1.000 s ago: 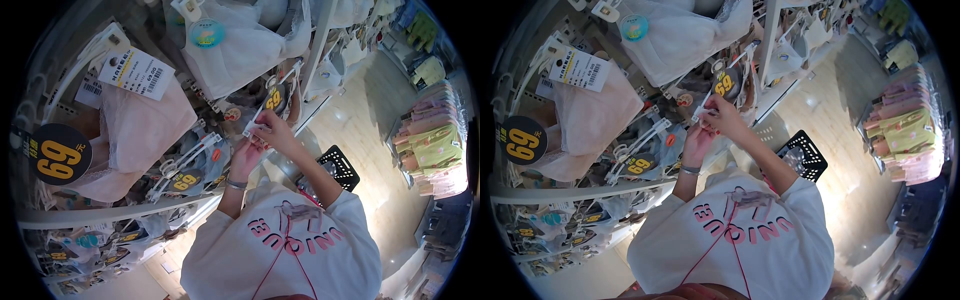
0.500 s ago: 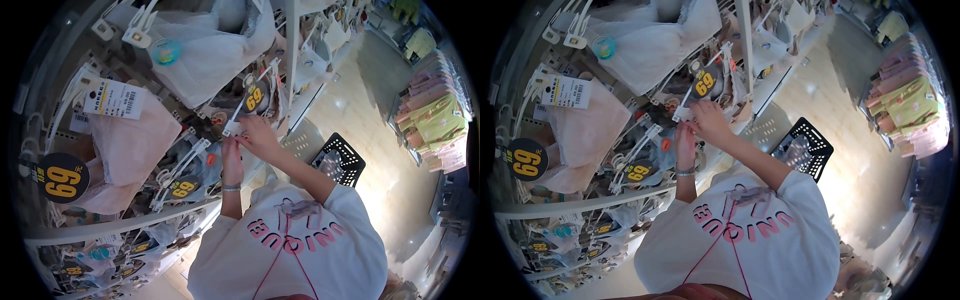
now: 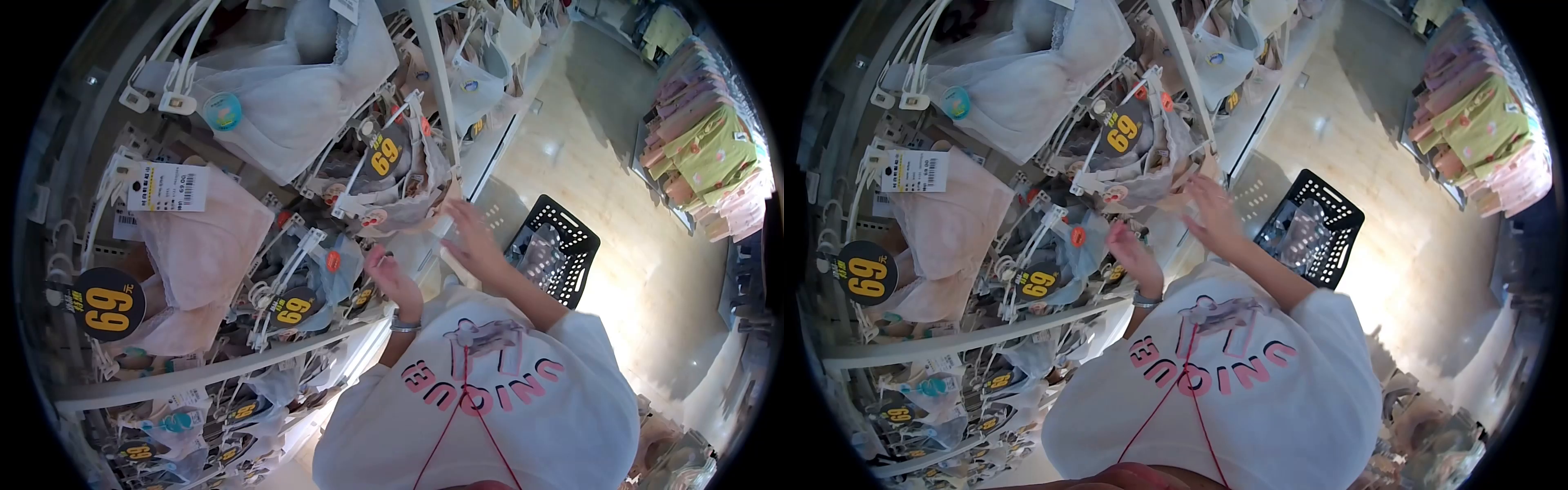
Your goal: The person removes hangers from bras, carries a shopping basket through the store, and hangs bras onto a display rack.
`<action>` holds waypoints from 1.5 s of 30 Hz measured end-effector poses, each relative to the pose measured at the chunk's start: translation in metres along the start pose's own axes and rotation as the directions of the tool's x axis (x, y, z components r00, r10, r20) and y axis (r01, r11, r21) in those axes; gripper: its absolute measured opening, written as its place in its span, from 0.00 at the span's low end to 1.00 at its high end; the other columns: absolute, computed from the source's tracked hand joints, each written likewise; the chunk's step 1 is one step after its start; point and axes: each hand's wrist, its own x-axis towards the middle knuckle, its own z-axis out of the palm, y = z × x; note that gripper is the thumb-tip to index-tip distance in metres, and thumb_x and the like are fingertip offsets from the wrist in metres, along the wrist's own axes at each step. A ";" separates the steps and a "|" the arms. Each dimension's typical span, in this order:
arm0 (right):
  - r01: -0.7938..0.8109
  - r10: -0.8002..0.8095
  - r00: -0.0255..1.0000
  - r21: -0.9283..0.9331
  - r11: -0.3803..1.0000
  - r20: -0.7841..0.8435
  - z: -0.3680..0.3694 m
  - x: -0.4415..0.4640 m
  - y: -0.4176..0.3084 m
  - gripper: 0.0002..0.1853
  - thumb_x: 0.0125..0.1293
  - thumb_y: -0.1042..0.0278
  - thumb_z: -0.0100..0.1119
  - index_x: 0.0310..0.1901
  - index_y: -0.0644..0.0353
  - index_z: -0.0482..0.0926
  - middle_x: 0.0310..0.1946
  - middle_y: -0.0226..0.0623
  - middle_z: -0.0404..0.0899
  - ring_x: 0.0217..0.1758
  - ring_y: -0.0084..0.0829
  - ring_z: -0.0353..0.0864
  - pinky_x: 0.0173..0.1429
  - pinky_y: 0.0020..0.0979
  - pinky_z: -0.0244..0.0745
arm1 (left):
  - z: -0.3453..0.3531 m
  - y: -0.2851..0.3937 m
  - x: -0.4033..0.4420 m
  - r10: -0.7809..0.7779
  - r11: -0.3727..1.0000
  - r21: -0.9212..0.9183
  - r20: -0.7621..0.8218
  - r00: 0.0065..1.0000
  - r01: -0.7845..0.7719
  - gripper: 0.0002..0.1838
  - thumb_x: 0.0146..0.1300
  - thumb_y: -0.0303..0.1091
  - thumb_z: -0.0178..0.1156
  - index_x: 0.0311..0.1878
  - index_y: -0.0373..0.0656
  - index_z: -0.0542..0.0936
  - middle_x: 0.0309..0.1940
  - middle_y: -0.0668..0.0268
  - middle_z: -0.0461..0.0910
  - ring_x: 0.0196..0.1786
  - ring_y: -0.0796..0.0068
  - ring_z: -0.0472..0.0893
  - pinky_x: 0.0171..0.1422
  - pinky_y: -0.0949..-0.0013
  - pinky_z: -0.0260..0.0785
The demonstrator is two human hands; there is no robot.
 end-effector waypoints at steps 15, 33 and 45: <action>-0.751 0.780 0.625 -0.303 0.586 -0.039 -0.109 -0.298 0.074 0.14 0.65 0.59 0.55 0.38 0.64 0.79 0.31 0.51 0.80 0.37 0.51 0.79 0.41 0.46 0.73 | 0.062 0.024 0.015 -0.057 0.929 0.348 0.474 0.878 -0.128 0.15 0.63 0.26 0.53 0.53 0.36 0.70 0.45 0.54 0.74 0.49 0.57 0.74 0.54 0.61 0.65; -0.735 0.753 0.637 0.164 0.658 -0.167 -0.121 -0.341 0.116 0.19 0.65 0.61 0.51 0.21 0.67 0.77 0.16 0.53 0.72 0.19 0.51 0.73 0.26 0.46 0.63 | 0.126 0.003 -0.249 -0.275 0.797 0.351 0.936 0.221 -0.491 0.20 0.62 0.45 0.54 0.17 0.46 0.79 0.15 0.61 0.77 0.26 0.56 0.79 0.34 0.53 0.65; -0.751 0.735 0.637 0.026 0.660 -0.233 -0.177 -0.304 0.226 0.21 0.64 0.57 0.51 0.23 0.68 0.77 0.17 0.56 0.72 0.20 0.50 0.75 0.28 0.45 0.65 | 0.225 -0.009 -0.251 -0.225 0.726 0.272 0.962 0.156 -0.632 0.26 0.65 0.50 0.47 0.20 0.44 0.82 0.17 0.58 0.79 0.24 0.55 0.81 0.29 0.53 0.69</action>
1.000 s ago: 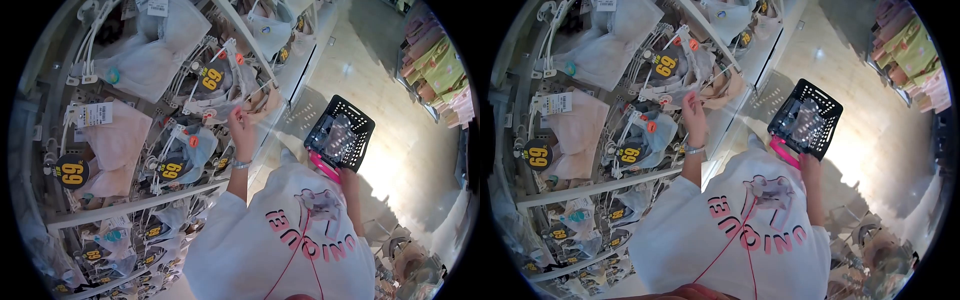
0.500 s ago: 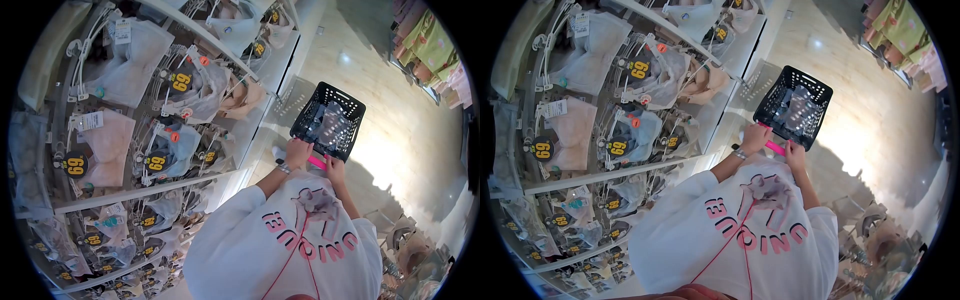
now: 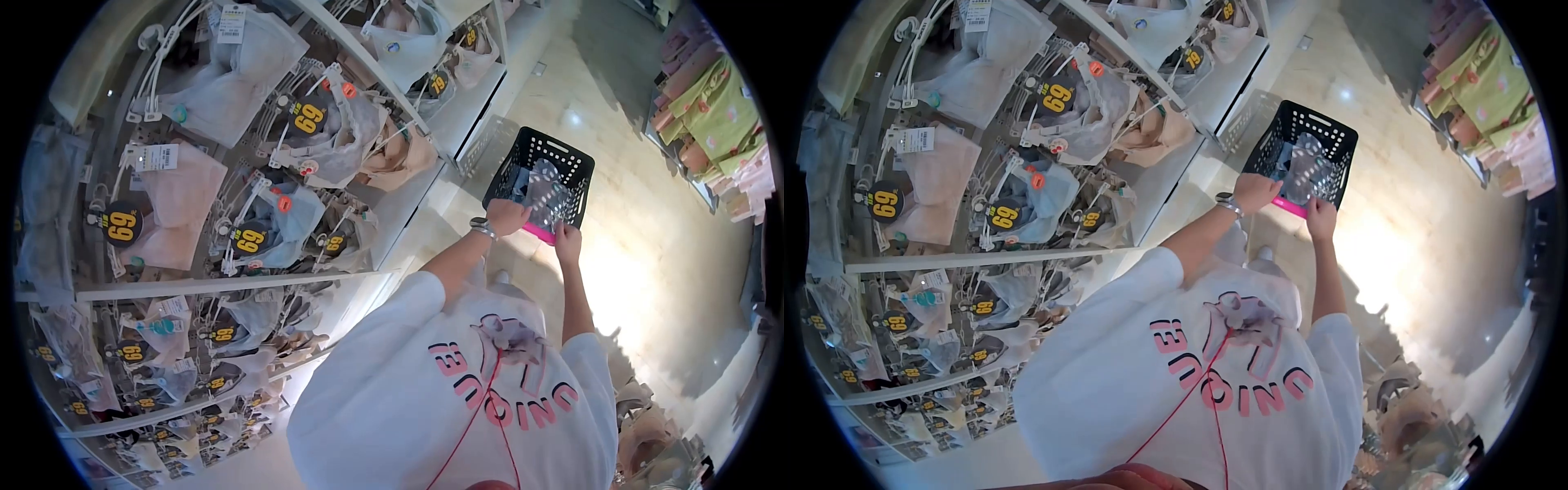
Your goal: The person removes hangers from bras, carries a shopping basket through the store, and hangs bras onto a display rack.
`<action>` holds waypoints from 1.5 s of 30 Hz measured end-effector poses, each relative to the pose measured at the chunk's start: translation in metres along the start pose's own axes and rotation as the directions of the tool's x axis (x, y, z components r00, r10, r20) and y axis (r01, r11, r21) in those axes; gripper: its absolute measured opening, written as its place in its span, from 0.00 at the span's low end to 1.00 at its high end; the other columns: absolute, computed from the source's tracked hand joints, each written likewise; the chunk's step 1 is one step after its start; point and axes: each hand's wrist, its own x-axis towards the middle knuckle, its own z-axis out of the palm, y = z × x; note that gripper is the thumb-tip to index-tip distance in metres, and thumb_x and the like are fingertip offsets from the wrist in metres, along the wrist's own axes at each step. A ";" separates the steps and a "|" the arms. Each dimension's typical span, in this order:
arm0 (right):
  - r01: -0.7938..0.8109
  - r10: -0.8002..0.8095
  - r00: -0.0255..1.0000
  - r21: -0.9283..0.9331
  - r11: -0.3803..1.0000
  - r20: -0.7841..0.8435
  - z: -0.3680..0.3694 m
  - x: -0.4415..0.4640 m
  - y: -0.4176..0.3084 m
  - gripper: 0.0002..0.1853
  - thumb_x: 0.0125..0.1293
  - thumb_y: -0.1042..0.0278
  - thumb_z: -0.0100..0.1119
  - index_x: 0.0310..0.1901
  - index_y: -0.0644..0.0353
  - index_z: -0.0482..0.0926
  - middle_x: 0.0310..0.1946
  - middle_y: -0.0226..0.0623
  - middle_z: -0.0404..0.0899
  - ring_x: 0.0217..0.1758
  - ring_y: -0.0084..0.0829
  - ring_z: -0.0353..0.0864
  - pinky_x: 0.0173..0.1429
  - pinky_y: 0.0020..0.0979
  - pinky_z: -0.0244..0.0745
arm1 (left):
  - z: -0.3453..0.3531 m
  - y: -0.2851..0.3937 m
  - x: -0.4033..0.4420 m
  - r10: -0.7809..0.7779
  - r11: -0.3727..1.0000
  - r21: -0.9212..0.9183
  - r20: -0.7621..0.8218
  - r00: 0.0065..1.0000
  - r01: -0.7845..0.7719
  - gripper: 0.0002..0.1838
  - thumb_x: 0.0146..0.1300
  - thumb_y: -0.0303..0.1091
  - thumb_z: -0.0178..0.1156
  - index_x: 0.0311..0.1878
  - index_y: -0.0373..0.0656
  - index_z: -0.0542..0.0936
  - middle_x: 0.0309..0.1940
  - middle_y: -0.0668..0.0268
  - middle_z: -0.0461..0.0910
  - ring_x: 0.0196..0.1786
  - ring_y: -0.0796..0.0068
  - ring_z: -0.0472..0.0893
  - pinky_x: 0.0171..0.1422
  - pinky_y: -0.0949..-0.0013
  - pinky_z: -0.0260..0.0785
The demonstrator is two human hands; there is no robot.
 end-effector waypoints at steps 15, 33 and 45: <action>-0.228 0.247 0.956 0.130 0.965 -0.157 0.002 0.138 0.022 0.20 0.63 0.57 0.55 0.24 0.67 0.81 0.15 0.40 0.77 0.19 0.30 0.77 0.27 0.35 0.70 | -0.008 -0.009 0.136 0.075 0.993 -0.082 -0.139 0.987 -0.087 0.21 0.66 0.48 0.48 0.23 0.49 0.81 0.18 0.57 0.79 0.24 0.52 0.80 0.29 0.50 0.70; -0.403 0.423 0.897 0.155 0.902 -0.126 -0.001 0.242 -0.010 0.21 0.65 0.54 0.51 0.32 0.66 0.83 0.21 0.43 0.81 0.26 0.34 0.81 0.35 0.35 0.74 | -0.039 -0.037 0.293 0.309 0.944 -0.022 -0.302 0.902 -0.330 0.15 0.58 0.41 0.56 0.18 0.48 0.79 0.13 0.59 0.76 0.18 0.56 0.78 0.25 0.54 0.68; -0.297 0.326 0.927 0.170 0.940 -0.183 -0.008 0.288 -0.033 0.21 0.62 0.54 0.47 0.27 0.67 0.79 0.21 0.50 0.78 0.26 0.45 0.80 0.34 0.44 0.73 | -0.034 -0.040 0.367 0.328 0.940 -0.021 -0.203 0.923 -0.339 0.16 0.59 0.38 0.51 0.19 0.42 0.76 0.18 0.53 0.77 0.23 0.50 0.77 0.27 0.49 0.67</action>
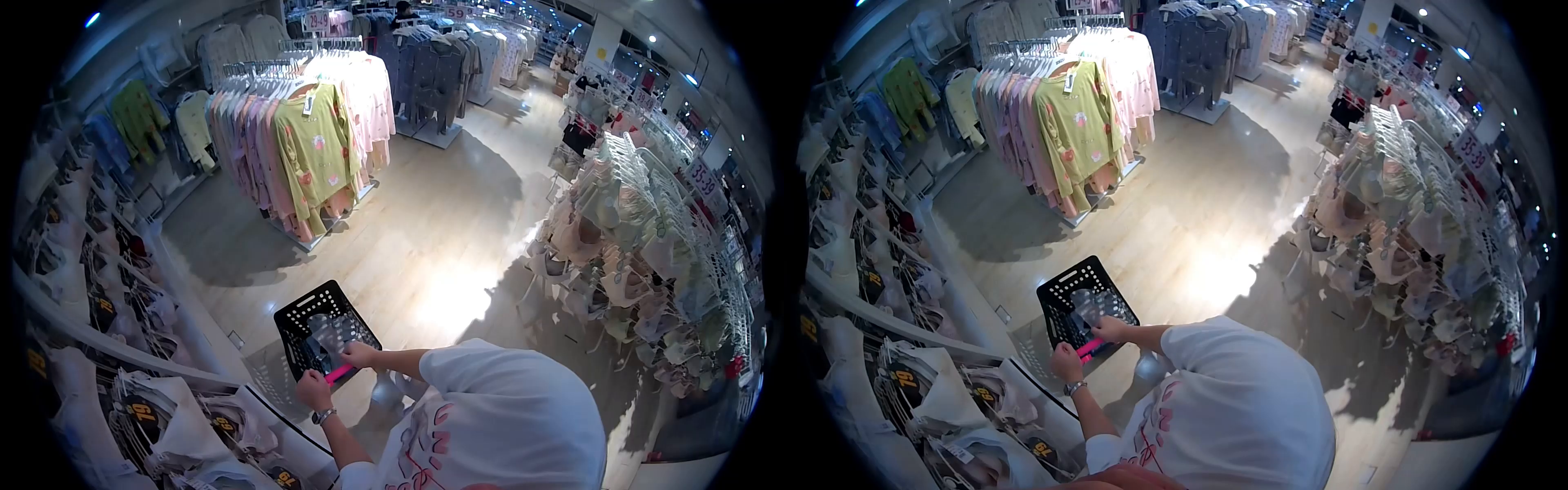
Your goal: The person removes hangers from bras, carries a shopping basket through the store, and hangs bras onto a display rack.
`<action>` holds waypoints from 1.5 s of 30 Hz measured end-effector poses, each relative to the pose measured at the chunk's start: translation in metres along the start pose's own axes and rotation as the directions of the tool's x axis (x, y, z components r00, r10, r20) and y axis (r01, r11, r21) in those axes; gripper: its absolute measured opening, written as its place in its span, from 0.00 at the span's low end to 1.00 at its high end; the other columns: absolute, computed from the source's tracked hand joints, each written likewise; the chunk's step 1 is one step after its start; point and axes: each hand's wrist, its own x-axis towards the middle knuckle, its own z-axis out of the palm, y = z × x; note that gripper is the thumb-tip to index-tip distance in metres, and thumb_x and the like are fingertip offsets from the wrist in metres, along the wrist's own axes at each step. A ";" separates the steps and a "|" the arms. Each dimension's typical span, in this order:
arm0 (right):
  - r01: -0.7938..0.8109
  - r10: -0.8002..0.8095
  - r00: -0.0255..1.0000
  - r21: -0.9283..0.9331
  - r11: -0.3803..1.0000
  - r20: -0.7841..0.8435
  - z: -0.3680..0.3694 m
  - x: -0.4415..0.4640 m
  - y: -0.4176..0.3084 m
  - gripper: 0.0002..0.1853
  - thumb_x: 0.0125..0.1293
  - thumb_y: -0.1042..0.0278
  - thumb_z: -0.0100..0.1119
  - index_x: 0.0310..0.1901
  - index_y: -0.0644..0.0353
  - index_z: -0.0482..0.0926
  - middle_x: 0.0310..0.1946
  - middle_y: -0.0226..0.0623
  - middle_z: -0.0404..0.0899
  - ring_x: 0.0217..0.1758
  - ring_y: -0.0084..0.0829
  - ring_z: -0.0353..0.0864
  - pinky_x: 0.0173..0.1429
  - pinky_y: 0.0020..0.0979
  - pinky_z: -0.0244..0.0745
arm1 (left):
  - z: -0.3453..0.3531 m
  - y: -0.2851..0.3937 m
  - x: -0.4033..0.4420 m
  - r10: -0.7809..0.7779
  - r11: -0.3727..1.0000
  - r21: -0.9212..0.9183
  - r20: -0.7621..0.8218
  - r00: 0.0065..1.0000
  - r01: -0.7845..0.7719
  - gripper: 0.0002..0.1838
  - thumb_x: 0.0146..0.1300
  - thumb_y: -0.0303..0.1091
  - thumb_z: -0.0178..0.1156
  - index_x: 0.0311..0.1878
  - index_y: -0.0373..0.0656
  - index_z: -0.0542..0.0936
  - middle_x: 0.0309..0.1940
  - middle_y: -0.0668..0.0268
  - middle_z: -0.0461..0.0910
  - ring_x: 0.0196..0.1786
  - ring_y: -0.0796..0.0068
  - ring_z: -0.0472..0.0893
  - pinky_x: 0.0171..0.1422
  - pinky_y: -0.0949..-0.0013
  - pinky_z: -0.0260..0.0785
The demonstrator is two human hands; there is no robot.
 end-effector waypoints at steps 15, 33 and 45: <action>0.096 -0.096 0.995 -0.014 0.995 0.035 -0.062 0.132 0.006 0.19 0.59 0.56 0.47 0.29 0.64 0.80 0.26 0.53 0.79 0.32 0.50 0.80 0.40 0.47 0.74 | 0.053 0.017 0.109 -0.043 0.992 0.122 0.070 0.997 0.035 0.18 0.63 0.42 0.50 0.23 0.44 0.82 0.19 0.55 0.79 0.24 0.51 0.79 0.30 0.51 0.68; 0.190 -0.191 0.982 0.031 0.981 0.014 -0.123 0.277 0.004 0.16 0.57 0.57 0.50 0.29 0.60 0.81 0.24 0.52 0.78 0.30 0.53 0.79 0.37 0.48 0.73 | 0.106 0.061 0.188 -0.052 0.987 0.128 -0.288 0.956 0.093 0.10 0.55 0.35 0.54 0.19 0.50 0.77 0.16 0.62 0.76 0.21 0.57 0.76 0.26 0.54 0.67; 0.140 -0.147 0.989 0.218 0.966 0.017 -0.086 0.378 -0.021 0.15 0.61 0.67 0.48 0.22 0.66 0.77 0.16 0.36 0.75 0.22 0.26 0.74 0.28 0.31 0.67 | 0.092 0.008 0.285 -0.091 0.996 -0.016 -0.291 0.952 0.090 0.10 0.55 0.35 0.55 0.19 0.46 0.75 0.17 0.60 0.74 0.23 0.58 0.76 0.30 0.55 0.67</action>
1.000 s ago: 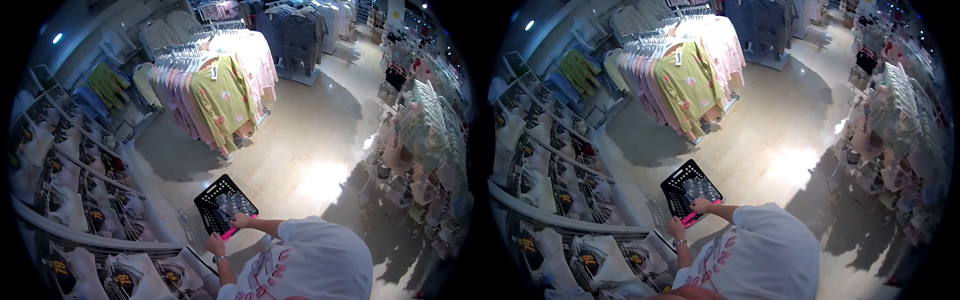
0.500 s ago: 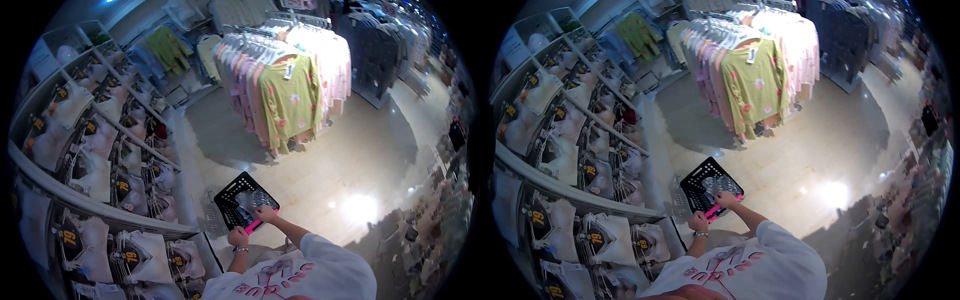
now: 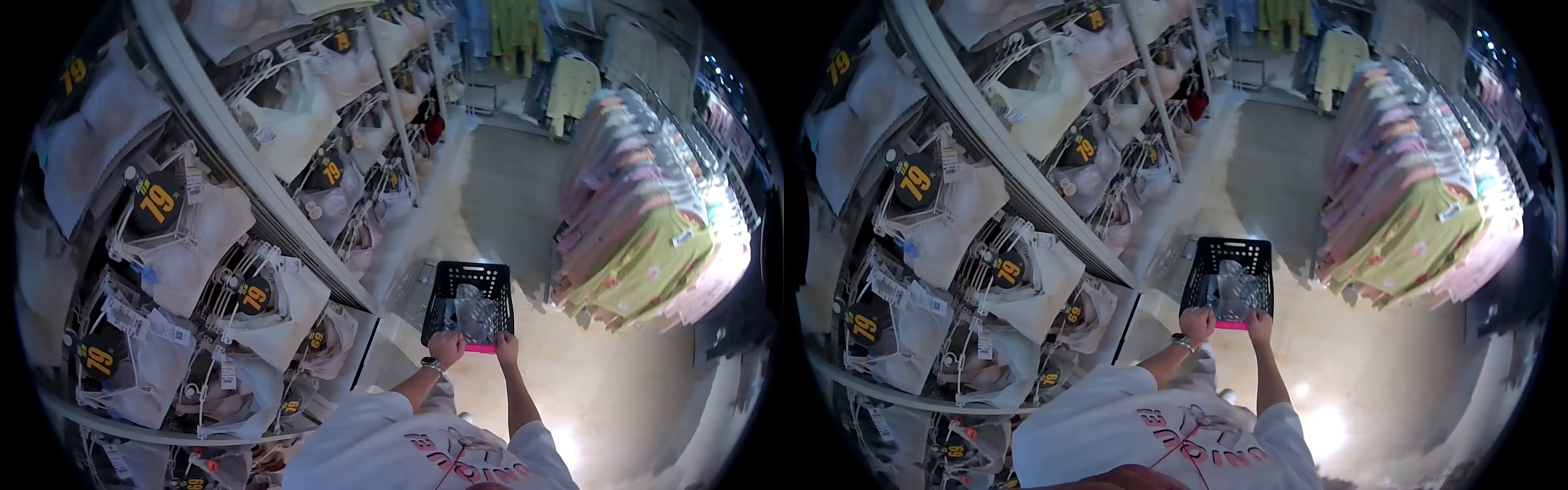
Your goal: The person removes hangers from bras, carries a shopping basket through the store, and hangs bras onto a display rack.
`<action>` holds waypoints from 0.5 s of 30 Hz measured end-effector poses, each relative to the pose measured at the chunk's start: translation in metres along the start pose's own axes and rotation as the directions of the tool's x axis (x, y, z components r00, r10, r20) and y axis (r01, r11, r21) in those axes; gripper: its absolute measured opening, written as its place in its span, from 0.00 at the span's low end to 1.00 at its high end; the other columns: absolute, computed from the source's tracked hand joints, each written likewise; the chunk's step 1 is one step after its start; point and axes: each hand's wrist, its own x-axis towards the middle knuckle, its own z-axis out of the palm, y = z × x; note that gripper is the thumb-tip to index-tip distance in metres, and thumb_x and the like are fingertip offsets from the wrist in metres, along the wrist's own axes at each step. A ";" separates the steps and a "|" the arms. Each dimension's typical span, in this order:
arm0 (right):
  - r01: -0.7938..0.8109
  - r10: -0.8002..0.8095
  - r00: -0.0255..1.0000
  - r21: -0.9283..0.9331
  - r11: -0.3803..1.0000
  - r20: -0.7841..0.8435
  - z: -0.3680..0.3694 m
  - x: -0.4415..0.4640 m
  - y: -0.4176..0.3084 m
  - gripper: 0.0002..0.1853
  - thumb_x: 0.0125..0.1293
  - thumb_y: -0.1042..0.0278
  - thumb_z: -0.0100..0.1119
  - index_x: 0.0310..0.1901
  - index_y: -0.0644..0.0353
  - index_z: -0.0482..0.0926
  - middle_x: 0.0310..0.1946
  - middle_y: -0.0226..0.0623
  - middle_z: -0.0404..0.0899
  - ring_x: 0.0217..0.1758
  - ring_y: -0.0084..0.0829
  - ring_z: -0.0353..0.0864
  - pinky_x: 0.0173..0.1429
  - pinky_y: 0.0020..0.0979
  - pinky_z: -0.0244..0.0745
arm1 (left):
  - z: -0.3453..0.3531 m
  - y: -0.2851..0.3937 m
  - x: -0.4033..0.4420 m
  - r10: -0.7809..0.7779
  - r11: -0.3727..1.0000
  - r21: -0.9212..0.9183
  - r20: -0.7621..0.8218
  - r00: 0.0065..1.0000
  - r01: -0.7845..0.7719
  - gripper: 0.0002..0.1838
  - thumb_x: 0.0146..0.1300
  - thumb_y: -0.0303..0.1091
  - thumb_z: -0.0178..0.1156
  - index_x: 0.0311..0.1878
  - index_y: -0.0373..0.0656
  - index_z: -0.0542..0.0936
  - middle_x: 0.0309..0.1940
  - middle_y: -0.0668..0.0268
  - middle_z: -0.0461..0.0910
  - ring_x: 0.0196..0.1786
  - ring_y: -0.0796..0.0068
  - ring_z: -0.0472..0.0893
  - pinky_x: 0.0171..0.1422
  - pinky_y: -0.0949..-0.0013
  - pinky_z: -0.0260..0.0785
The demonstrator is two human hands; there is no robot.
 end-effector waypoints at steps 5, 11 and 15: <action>0.021 -0.021 1.000 -0.042 0.999 0.010 0.021 0.067 0.017 0.16 0.61 0.65 0.49 0.21 0.67 0.76 0.14 0.37 0.73 0.21 0.26 0.72 0.27 0.34 0.66 | 0.019 -0.044 0.053 0.087 0.996 -0.024 -0.027 0.996 -0.088 0.12 0.56 0.37 0.55 0.19 0.45 0.75 0.19 0.59 0.76 0.24 0.57 0.76 0.30 0.55 0.67; -0.053 0.052 0.999 0.115 0.992 0.010 0.034 0.086 -0.034 0.16 0.62 0.67 0.47 0.18 0.63 0.72 0.13 0.30 0.68 0.19 0.21 0.67 0.24 0.30 0.61 | 0.015 -0.061 0.110 0.023 0.986 -0.165 0.097 0.995 -0.007 0.09 0.55 0.35 0.56 0.23 0.43 0.75 0.19 0.58 0.75 0.29 0.54 0.77 0.37 0.52 0.66; 0.003 -0.003 1.000 0.055 0.999 -0.001 0.029 0.109 -0.019 0.17 0.64 0.67 0.47 0.18 0.63 0.72 0.15 0.29 0.69 0.21 0.20 0.65 0.27 0.27 0.59 | 0.025 -0.072 0.129 0.112 0.971 -0.217 0.043 0.993 -0.100 0.09 0.56 0.36 0.56 0.22 0.45 0.74 0.20 0.59 0.75 0.28 0.56 0.76 0.36 0.53 0.65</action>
